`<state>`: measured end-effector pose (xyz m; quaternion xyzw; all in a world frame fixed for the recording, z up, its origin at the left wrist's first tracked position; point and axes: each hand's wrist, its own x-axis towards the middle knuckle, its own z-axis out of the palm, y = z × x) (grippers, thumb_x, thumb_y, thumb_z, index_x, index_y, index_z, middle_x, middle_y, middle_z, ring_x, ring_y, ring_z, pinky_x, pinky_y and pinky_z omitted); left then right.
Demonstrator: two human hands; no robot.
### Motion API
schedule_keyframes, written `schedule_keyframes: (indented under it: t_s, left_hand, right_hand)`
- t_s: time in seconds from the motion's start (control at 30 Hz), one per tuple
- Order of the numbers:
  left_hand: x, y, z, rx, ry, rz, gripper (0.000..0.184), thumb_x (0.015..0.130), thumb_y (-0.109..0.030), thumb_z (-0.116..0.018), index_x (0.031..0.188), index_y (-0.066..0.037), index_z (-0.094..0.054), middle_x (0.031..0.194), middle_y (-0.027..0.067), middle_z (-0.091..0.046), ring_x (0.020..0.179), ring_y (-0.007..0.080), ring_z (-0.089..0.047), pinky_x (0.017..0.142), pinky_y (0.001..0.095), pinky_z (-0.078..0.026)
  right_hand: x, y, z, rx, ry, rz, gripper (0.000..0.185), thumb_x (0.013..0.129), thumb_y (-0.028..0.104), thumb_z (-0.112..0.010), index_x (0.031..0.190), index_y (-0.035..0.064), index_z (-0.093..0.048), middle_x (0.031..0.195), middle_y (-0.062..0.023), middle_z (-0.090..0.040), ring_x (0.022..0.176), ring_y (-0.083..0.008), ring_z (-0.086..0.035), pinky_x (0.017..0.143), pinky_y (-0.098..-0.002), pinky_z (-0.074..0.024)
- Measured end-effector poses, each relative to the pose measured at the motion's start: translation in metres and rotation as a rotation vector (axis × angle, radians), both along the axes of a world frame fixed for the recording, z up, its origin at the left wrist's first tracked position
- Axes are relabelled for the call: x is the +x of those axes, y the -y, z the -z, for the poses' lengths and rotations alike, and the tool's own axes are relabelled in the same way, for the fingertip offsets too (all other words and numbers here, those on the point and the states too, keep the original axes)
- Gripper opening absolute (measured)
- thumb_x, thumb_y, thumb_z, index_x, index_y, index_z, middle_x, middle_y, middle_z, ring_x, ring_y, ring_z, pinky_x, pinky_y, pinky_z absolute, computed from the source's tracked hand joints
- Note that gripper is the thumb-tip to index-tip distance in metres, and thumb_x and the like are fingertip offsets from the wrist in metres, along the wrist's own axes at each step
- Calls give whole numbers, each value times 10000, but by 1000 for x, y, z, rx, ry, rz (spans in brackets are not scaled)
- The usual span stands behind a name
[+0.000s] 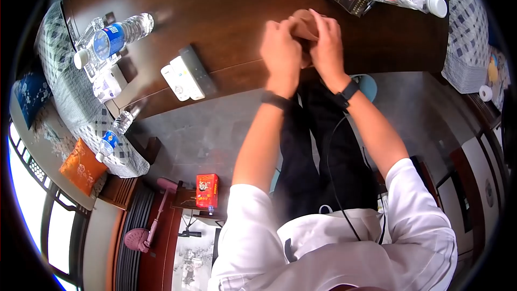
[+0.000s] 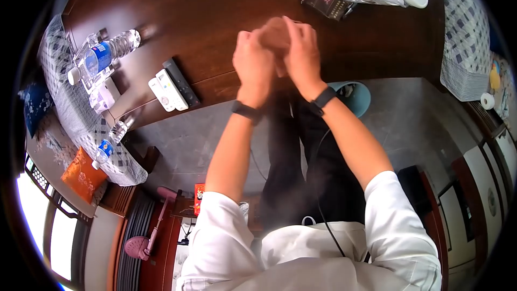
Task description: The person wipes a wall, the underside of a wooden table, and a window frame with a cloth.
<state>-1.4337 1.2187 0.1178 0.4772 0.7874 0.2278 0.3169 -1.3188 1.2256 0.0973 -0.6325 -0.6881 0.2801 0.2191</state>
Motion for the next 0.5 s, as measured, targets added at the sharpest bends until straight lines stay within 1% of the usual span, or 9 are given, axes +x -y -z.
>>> schedule_keyframes:
  t_s: [0.07,0.17,0.27,0.3,0.37,0.4,0.43,0.47,0.5]
  left_hand:
    - [18,18,4,81,68,51,288,812,3,-576,1030,-120,-720,928,118,-600,856,334,-631,733,422,-537]
    - [30,54,1,66,88,76,340,781,30,-587,1073,-100,-702,941,114,-602,887,333,-629,728,427,-536]
    - [15,92,-11,-118,79,36,435,774,38,-585,1158,-130,-703,1007,108,-621,920,332,-636,746,423,-533]
    - [8,101,-10,-133,42,21,447,775,35,-591,1172,-139,-703,1009,107,-623,918,335,-637,744,424,-533]
    - [-11,112,-12,-144,-24,7,450,791,19,-600,1194,-156,-697,1015,102,-623,910,341,-641,743,428,-534]
    - [-18,109,-16,-109,-68,-37,339,803,31,-588,1086,-118,-700,980,100,-633,862,350,-647,737,421,-539]
    - [-27,105,-18,-122,-97,-32,341,799,40,-583,1080,-115,-699,978,102,-632,870,352,-643,743,422,-537]
    - [-35,99,-20,-137,-126,-27,344,795,49,-577,1074,-113,-697,976,104,-631,877,354,-639,750,424,-534]
    - [-44,92,-19,-145,-122,-31,351,785,61,-565,1076,-97,-684,990,116,-627,903,362,-629,771,427,-526]
  right_hand:
    - [23,18,-5,-34,-8,31,672,745,-148,-553,1376,84,-548,1184,-123,-579,1140,-356,-547,953,-428,-496]
    - [39,54,-13,-98,-19,-11,678,730,-162,-552,1370,64,-553,1187,-135,-570,1135,-356,-545,957,-427,-491]
    - [23,77,-29,-198,-72,-44,659,730,-160,-564,1354,54,-565,1176,-126,-574,1117,-352,-543,952,-426,-493]
    - [16,82,-26,-224,-103,-64,734,686,-200,-524,1371,61,-561,1174,-138,-558,1150,-356,-524,1016,-415,-447]
    - [-2,88,-24,-245,-122,-106,711,691,-190,-530,1359,51,-562,1152,-135,-557,1120,-356,-530,981,-419,-469]
    - [-14,87,-25,-254,-155,-123,700,693,-186,-533,1353,47,-564,1149,-136,-556,1114,-357,-531,966,-420,-479]
    - [-23,83,-25,-234,-150,-143,689,693,-183,-538,1344,42,-565,1144,-138,-552,1099,-361,-536,926,-422,-502]
    - [-31,77,-22,-191,-138,-161,546,768,-77,-615,1297,55,-589,1141,-105,-592,1096,-348,-545,842,-415,-540]
    - [-39,69,-21,-167,-145,-163,545,769,-74,-619,1298,55,-588,1144,-103,-593,1091,-348,-545,836,-413,-540]
